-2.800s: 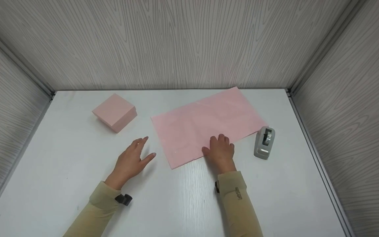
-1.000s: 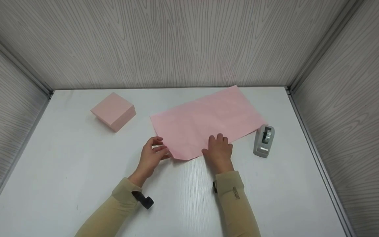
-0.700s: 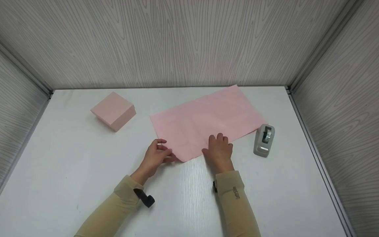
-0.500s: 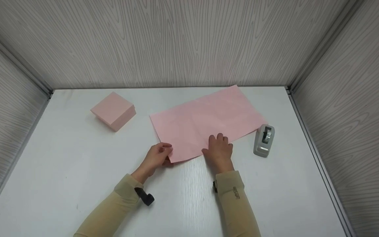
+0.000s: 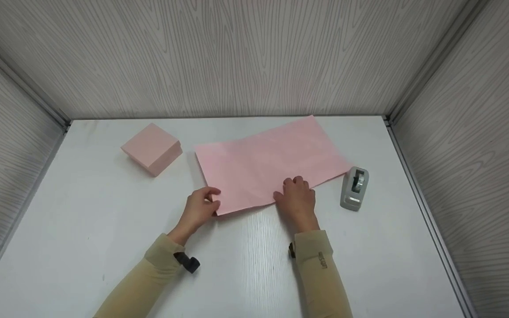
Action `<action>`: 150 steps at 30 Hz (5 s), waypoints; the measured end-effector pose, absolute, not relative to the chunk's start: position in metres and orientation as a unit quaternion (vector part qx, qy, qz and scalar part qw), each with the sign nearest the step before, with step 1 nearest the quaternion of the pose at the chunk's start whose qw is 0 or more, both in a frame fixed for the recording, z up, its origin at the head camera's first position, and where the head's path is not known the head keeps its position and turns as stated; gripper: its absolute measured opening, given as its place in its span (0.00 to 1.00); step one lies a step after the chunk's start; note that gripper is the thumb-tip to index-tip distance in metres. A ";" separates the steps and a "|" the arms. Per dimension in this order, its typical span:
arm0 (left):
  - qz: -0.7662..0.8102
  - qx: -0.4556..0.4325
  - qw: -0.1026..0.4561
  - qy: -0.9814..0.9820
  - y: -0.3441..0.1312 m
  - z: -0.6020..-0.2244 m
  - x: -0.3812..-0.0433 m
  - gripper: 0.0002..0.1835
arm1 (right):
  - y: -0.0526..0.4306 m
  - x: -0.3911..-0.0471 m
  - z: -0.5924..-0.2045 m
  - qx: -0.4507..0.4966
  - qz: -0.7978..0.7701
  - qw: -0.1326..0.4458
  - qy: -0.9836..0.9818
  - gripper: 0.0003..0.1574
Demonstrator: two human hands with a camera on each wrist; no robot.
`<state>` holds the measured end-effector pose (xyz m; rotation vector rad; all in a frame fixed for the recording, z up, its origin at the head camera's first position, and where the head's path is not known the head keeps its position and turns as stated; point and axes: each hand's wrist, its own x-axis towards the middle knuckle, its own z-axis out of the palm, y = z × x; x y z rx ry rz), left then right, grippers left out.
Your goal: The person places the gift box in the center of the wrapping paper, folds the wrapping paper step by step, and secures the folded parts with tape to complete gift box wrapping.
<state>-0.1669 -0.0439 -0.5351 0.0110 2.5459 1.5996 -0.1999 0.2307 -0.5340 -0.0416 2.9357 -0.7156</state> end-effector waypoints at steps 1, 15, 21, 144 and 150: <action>0.524 0.005 0.060 0.850 -0.048 -0.534 -0.166 0.17 | 0.232 -0.200 -0.534 -0.011 -0.239 0.056 0.969 0.27; 0.447 -0.027 0.036 0.894 -0.119 -0.530 -0.145 0.37 | 0.262 -0.200 -0.527 0.072 -0.211 0.062 0.973 0.37; 0.439 -0.063 0.055 0.894 -0.142 -0.534 -0.137 0.36 | 0.273 -0.194 -0.525 0.115 -0.180 0.097 0.972 0.42; 0.193 0.137 0.133 0.962 -0.184 -0.543 -0.127 0.38 | 0.267 -0.141 -0.536 -0.101 -0.173 0.133 0.971 0.39; 0.184 0.140 0.137 0.963 -0.185 -0.543 -0.128 0.38 | 0.267 -0.142 -0.534 -0.100 -0.172 0.139 0.970 0.39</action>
